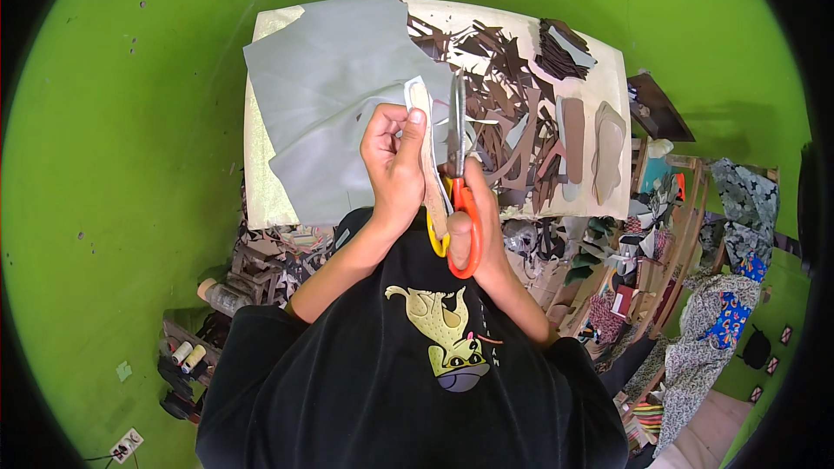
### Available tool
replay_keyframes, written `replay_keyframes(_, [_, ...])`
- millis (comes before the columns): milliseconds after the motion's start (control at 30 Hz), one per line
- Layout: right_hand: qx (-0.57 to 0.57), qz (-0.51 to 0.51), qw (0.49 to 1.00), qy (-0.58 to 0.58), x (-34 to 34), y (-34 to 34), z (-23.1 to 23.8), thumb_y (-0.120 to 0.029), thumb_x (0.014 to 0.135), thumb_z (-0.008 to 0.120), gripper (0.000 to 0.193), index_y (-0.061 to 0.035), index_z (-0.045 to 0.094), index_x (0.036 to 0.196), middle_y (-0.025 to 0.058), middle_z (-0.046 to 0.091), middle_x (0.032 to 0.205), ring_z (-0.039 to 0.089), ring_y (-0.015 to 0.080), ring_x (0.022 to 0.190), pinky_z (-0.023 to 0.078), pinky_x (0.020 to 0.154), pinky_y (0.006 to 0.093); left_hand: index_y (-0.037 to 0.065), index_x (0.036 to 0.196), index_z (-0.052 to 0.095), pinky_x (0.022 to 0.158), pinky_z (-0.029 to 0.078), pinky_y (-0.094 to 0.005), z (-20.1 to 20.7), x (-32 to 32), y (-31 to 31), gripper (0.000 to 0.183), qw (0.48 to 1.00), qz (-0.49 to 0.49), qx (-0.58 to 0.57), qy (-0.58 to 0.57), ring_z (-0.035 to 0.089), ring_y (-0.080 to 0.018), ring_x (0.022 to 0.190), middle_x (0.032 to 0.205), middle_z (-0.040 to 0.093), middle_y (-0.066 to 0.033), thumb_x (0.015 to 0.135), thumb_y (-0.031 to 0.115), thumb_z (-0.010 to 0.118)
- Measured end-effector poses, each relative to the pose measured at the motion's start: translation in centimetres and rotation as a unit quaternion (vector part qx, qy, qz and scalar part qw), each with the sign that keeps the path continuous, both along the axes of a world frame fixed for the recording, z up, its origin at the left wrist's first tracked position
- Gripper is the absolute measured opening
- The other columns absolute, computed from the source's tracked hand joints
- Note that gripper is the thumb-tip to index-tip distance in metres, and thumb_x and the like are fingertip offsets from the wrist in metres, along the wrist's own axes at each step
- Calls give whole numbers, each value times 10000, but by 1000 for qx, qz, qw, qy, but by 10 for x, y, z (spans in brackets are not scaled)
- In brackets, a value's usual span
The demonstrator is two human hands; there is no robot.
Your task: Cutting out synthetic shoe material parts using scissors.
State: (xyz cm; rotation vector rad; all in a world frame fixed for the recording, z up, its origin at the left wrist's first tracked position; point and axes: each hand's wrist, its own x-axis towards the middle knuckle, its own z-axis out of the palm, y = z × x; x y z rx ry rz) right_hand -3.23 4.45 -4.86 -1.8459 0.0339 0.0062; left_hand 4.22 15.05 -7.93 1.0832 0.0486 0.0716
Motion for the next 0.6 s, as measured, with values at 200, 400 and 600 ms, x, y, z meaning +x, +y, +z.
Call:
replay_keyframes(200, [-56,37,998,-9,4,1,13,-863,749,462,932,29,360,999,148,488,628,587,390,583,458,542,396,32,863,541,561,351,-195,2,-2,-2,177,1000,-28,5,4,447,-9,652,743,556,23,991,139,599])
replay_keyframes(400, [-58,32,998,17,5,1,17,-849,753,473,922,28,366,1016,176,529,656,624,438,652,485,573,425,32,834,542,548,348,-197,2,-7,-3,198,998,-48,30,7,446,-8,640,732,557,25,980,146,613])
replay_keyframes(600, [-57,9,998,-15,1,-6,3,-723,828,567,771,15,406,980,119,493,635,578,301,569,448,536,389,35,845,536,545,346,-194,0,-7,-8,192,999,-36,11,-1,438,-6,637,733,546,29,983,147,608])
